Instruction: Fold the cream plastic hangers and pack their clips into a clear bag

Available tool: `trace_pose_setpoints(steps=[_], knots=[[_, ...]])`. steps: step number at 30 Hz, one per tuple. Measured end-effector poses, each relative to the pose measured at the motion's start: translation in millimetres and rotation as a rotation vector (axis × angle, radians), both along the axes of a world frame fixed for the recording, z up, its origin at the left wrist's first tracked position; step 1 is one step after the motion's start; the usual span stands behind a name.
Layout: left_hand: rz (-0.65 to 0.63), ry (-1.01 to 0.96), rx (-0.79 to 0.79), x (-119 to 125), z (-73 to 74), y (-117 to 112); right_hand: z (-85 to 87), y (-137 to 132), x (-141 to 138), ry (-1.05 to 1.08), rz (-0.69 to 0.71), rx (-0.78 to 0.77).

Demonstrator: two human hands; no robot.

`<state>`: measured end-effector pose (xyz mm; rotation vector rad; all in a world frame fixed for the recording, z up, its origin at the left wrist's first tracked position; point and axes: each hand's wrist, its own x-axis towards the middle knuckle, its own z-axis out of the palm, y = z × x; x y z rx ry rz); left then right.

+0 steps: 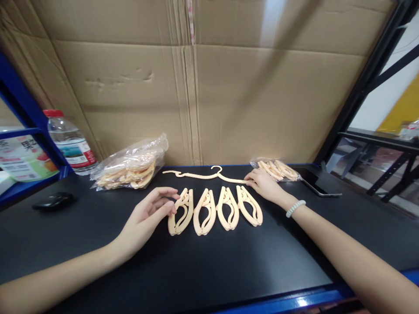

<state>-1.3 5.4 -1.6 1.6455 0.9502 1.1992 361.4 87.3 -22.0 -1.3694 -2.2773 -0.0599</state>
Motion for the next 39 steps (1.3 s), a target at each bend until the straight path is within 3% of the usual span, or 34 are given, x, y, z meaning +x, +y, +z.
trace_pose_setpoints(steps=[15,20,30,39], knots=[[0.017,-0.023,-0.016,0.8,5.4,-2.8,13.9,-13.5,-14.7,0.322,-0.035,0.055],[0.051,-0.055,-0.022,0.0,7.5,-1.0,19.1,-21.7,-17.4,0.458,0.015,0.083],[0.124,-0.101,-0.057,-1.9,12.9,0.4,36.7,-34.2,-13.9,0.224,0.061,0.31],[0.149,-0.111,-0.035,-3.9,13.4,1.8,40.9,-40.4,-12.2,0.243,-0.092,0.466]])
